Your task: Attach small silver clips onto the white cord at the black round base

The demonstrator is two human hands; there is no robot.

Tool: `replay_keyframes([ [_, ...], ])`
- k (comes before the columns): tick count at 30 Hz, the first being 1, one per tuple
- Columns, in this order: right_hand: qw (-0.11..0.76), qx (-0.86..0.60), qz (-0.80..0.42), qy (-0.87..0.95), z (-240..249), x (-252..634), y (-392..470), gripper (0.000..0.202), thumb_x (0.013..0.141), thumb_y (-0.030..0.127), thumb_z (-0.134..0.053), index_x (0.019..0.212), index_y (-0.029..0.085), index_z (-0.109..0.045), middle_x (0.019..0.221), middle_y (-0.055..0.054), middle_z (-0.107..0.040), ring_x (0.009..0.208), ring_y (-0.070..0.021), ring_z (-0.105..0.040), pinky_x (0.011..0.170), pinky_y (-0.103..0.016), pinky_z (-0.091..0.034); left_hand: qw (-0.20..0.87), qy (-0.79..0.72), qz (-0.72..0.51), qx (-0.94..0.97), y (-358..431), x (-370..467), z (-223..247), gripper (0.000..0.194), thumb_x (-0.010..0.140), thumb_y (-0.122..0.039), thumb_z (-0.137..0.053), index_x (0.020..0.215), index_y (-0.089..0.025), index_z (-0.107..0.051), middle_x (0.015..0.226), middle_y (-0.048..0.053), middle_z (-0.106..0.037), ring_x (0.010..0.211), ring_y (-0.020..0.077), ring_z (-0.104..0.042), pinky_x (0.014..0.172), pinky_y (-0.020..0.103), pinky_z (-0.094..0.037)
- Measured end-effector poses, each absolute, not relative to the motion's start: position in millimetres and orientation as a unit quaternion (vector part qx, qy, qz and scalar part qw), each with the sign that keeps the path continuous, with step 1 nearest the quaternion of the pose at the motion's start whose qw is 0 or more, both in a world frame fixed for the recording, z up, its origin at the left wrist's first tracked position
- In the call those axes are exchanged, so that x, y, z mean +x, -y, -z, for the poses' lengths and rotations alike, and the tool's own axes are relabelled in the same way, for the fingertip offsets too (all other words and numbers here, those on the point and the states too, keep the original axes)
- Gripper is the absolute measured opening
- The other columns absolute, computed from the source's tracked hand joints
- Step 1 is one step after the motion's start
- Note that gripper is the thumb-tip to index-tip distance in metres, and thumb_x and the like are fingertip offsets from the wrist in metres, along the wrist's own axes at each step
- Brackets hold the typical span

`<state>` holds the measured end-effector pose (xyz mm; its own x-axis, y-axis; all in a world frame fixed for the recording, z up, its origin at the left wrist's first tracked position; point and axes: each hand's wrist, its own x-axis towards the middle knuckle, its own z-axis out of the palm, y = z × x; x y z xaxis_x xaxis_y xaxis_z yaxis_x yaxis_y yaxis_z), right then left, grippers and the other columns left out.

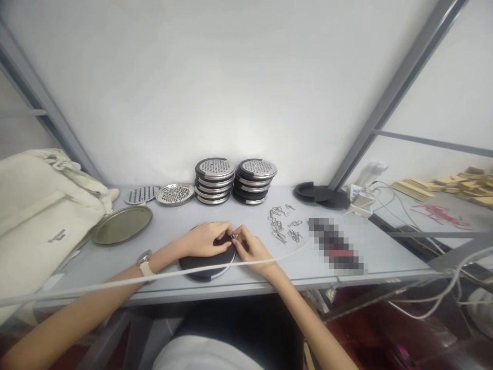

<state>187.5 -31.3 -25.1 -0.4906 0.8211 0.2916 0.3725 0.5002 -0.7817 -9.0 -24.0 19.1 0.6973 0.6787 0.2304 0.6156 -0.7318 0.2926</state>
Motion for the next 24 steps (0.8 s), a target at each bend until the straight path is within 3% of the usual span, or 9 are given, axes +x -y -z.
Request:
replay_keyframes([
  [24, 0.331, -0.372, -0.309, 0.81, 25.6, 186.8, 32.1, 0.016, 0.089, 0.029, -0.042, 0.101, 0.02, -0.046, 0.064, 0.006, -0.04, 0.054, -0.0109, -0.04, 0.054, -0.023, -0.035, 0.076, -0.378, -0.135, 0.913, 23.8, -6.0, -16.4, 0.02, 0.087, -0.034, -0.046, 0.098, -0.019, -0.039, 0.078, 0.002, -0.06, 0.063, 0.0188, -0.059, 0.052, 0.026, -0.034],
])
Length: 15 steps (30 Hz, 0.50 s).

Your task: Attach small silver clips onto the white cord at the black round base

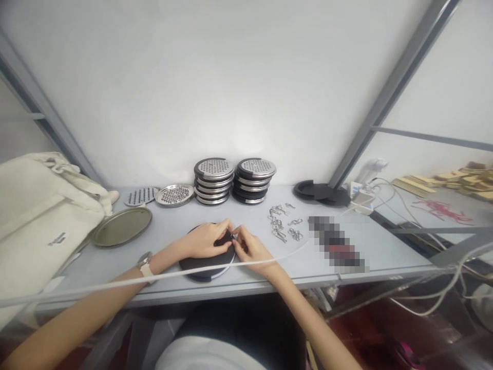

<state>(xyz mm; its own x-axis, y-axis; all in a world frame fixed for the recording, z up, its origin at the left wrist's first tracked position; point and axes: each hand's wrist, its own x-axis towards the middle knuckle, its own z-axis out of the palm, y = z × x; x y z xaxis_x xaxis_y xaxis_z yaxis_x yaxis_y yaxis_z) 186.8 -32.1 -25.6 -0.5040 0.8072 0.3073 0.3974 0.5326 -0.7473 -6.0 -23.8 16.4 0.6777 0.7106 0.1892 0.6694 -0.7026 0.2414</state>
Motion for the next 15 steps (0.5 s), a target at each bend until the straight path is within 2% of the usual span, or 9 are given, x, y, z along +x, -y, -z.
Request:
replay_keyframes([
  [5, 0.312, -0.361, -0.326, 0.816, 22.1, 187.8, 33.1, 0.018, 0.092, 0.029, -0.037, 0.106, 0.02, -0.044, 0.065, 0.005, -0.044, 0.058, -0.0121, -0.044, 0.059, -0.024, -0.037, 0.075, -0.375, -0.138, 0.913, 24.0, -5.3, -16.8, 0.021, 0.087, -0.034, -0.047, 0.1, -0.019, -0.039, 0.077, 0.002, -0.06, 0.063, 0.0189, -0.06, 0.052, 0.026, -0.034],
  [11, 0.309, -0.357, -0.317, 0.823, 20.3, 188.8, 32.8, 0.014, 0.093, 0.027, -0.035, 0.102, 0.021, -0.045, 0.071, 0.002, -0.05, 0.063, -0.0135, -0.049, 0.063, -0.026, -0.04, 0.081, -0.376, -0.136, 0.913, 23.9, -5.5, -17.0, 0.022, 0.087, -0.034, -0.045, 0.101, -0.019, -0.038, 0.075, 0.001, -0.059, 0.062, 0.0191, -0.059, 0.051, 0.026, -0.033],
  [15, 0.299, -0.356, -0.289, 0.837, 18.1, 186.2, 34.3, 0.013, 0.093, 0.022, -0.034, 0.102, 0.02, -0.043, 0.084, -0.004, -0.058, 0.073, -0.0163, -0.056, 0.07, -0.029, -0.043, 0.081, -0.375, -0.132, 0.914, 23.3, -5.8, -16.4, 0.023, 0.087, -0.034, -0.046, 0.102, -0.019, -0.038, 0.078, 0.002, -0.06, 0.065, 0.0193, -0.059, 0.053, 0.026, -0.035],
])
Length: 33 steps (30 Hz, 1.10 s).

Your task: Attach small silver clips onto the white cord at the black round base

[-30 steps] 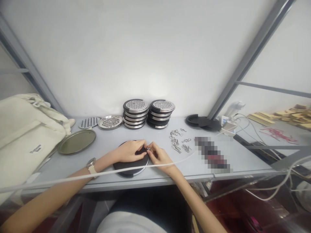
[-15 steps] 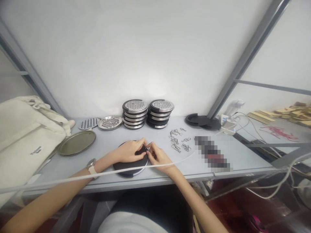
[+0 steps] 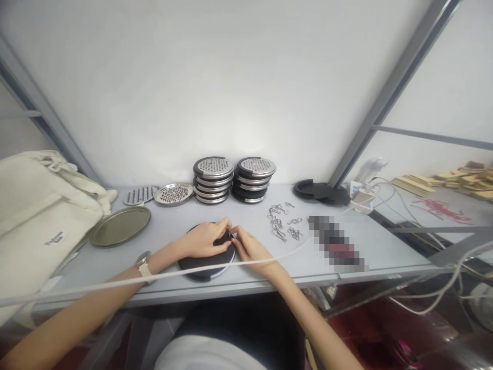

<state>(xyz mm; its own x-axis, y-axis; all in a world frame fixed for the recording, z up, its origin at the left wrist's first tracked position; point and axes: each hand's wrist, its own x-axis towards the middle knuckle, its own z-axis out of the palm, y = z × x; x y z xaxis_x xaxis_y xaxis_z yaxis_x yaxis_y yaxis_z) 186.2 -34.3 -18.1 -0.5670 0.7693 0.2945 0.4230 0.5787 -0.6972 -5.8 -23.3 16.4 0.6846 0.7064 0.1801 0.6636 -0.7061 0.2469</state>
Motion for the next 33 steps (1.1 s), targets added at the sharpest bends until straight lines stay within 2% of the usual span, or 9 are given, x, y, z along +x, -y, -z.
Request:
replay_keyframes([
  [3, 0.279, -0.361, -0.261, 0.851, 17.0, 183.5, 35.8, 0.013, 0.093, 0.019, -0.031, 0.102, 0.019, -0.04, 0.091, -0.009, -0.058, 0.081, -0.0187, -0.057, 0.074, -0.031, -0.044, 0.074, -0.371, -0.132, 0.916, 22.6, -5.9, -15.8, 0.024, 0.086, -0.034, -0.046, 0.103, -0.019, -0.037, 0.079, 0.002, -0.06, 0.066, 0.0195, -0.06, 0.054, 0.026, -0.036],
  [19, 0.25, -0.392, -0.213, 0.859, 21.4, 182.6, 37.2, 0.014, 0.092, 0.013, -0.03, 0.104, 0.017, -0.037, 0.093, -0.013, -0.06, 0.084, -0.0213, -0.059, 0.074, -0.034, -0.047, 0.07, -0.365, -0.139, 0.918, 22.3, -5.4, -15.6, 0.022, 0.087, -0.034, -0.046, 0.099, -0.019, -0.036, 0.077, 0.001, -0.059, 0.063, 0.0183, -0.059, 0.054, 0.025, -0.036],
  [33, 0.248, -0.4, -0.217, 0.855, 22.6, 182.4, 37.7, 0.021, 0.093, 0.016, -0.029, 0.113, 0.015, -0.035, 0.1, -0.016, -0.06, 0.089, -0.0227, -0.06, 0.076, -0.035, -0.047, 0.064, -0.361, -0.137, 0.92, 23.0, -6.0, -16.7, 0.021, 0.087, -0.034, -0.045, 0.099, -0.019, -0.037, 0.074, 0.0, -0.058, 0.064, 0.0187, -0.059, 0.054, 0.026, -0.036],
])
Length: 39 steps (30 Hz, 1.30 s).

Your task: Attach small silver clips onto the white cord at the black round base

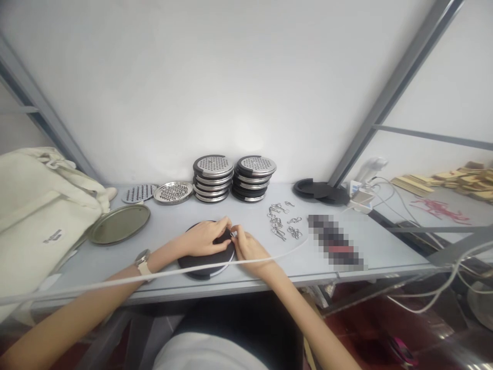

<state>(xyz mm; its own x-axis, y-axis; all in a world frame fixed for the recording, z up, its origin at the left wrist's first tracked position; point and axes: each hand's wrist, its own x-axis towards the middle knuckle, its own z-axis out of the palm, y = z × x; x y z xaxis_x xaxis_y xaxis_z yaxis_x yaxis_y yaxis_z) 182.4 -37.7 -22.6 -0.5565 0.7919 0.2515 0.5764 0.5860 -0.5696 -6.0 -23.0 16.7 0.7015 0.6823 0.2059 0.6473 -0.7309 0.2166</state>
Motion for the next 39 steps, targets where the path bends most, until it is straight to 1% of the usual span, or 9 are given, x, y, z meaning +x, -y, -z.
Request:
replay_keyframes([
  [5, 0.256, -0.399, -0.247, 0.845, 20.5, 183.0, 39.0, 0.022, 0.095, 0.02, -0.027, 0.115, 0.017, -0.035, 0.096, -0.013, -0.06, 0.086, -0.0218, -0.06, 0.075, -0.034, -0.046, 0.061, -0.365, -0.132, 0.92, 23.0, -5.6, -17.1, 0.02, 0.088, -0.034, -0.045, 0.098, -0.019, -0.037, 0.074, 0.001, -0.058, 0.064, 0.0192, -0.059, 0.054, 0.026, -0.036],
  [9, 0.258, -0.408, -0.259, 0.837, 18.5, 184.3, 39.5, 0.017, 0.094, 0.022, -0.029, 0.109, 0.018, -0.037, 0.083, -0.007, -0.058, 0.075, -0.0202, -0.059, 0.07, -0.032, -0.045, 0.06, -0.362, -0.133, 0.921, 22.8, -5.5, -16.4, 0.02, 0.088, -0.035, -0.045, 0.098, -0.019, -0.037, 0.077, 0.001, -0.059, 0.066, 0.0193, -0.06, 0.055, 0.026, -0.037],
  [13, 0.271, -0.403, -0.29, 0.825, 20.4, 185.1, 38.5, 0.014, 0.094, 0.025, -0.03, 0.105, 0.02, -0.037, 0.071, 0.0, -0.053, 0.063, -0.0165, -0.054, 0.063, -0.028, -0.043, 0.052, -0.363, -0.131, 0.921, 23.0, -6.0, -15.8, 0.02, 0.088, -0.035, -0.045, 0.098, -0.019, -0.037, 0.077, 0.001, -0.06, 0.066, 0.0198, -0.06, 0.055, 0.027, -0.038],
  [18, 0.327, -0.402, -0.297, 0.802, 28.6, 185.4, 33.3, 0.014, 0.094, 0.029, -0.033, 0.105, 0.02, -0.033, 0.064, 0.005, -0.045, 0.054, -0.0132, -0.045, 0.056, -0.024, -0.038, 0.04, -0.367, -0.131, 0.92, 21.9, -6.0, -13.9, 0.022, 0.089, -0.035, -0.043, 0.102, -0.019, -0.037, 0.08, 0.003, -0.061, 0.07, 0.0217, -0.062, 0.058, 0.028, -0.04],
  [23, 0.383, -0.425, -0.278, 0.772, 28.3, 186.1, 30.4, 0.009, 0.092, 0.029, -0.036, 0.095, 0.021, -0.034, 0.066, 0.003, -0.047, 0.056, -0.013, -0.047, 0.057, -0.025, -0.039, 0.03, -0.369, -0.128, 0.92, 20.9, -5.6, -12.4, 0.025, 0.089, -0.036, -0.043, 0.106, -0.018, -0.037, 0.08, 0.003, -0.062, 0.072, 0.0234, -0.063, 0.06, 0.03, -0.041],
  [25, 0.381, -0.426, -0.283, 0.77, 28.0, 186.2, 30.6, 0.008, 0.092, 0.028, -0.035, 0.095, 0.021, -0.034, 0.066, 0.003, -0.047, 0.055, -0.0129, -0.047, 0.057, -0.026, -0.039, 0.033, -0.368, -0.128, 0.92, 20.9, -5.8, -12.4, 0.026, 0.089, -0.036, -0.043, 0.106, -0.018, -0.037, 0.08, 0.003, -0.062, 0.072, 0.0236, -0.064, 0.061, 0.03, -0.042],
  [29, 0.356, -0.412, -0.293, 0.786, 31.1, 185.9, 30.4, 0.01, 0.092, 0.025, -0.035, 0.1, 0.02, -0.034, 0.067, 0.004, -0.046, 0.055, -0.0127, -0.045, 0.057, -0.025, -0.039, 0.037, -0.367, -0.13, 0.92, 21.0, -6.4, -12.7, 0.025, 0.089, -0.035, -0.044, 0.105, -0.018, -0.037, 0.08, 0.003, -0.062, 0.072, 0.023, -0.064, 0.061, 0.029, -0.041],
  [33, 0.355, -0.405, -0.295, 0.789, 32.9, 185.8, 28.9, 0.012, 0.092, 0.024, -0.033, 0.103, 0.019, -0.034, 0.07, 0.003, -0.048, 0.059, -0.0129, -0.047, 0.06, -0.026, -0.04, 0.036, -0.368, -0.131, 0.92, 21.5, -6.4, -13.4, 0.024, 0.088, -0.035, -0.045, 0.103, -0.018, -0.037, 0.08, 0.003, -0.061, 0.07, 0.022, -0.063, 0.059, 0.028, -0.04],
  [39, 0.355, -0.391, -0.277, 0.802, 28.4, 186.0, 30.0, 0.009, 0.093, 0.025, -0.034, 0.089, 0.02, -0.041, 0.074, 0.001, -0.049, 0.065, -0.0133, -0.048, 0.064, -0.026, -0.041, 0.028, -0.369, -0.133, 0.919, 22.5, -5.7, -14.8, 0.021, 0.088, -0.034, -0.045, 0.099, -0.018, -0.038, 0.081, 0.004, -0.061, 0.07, 0.0215, -0.062, 0.057, 0.028, -0.039],
])
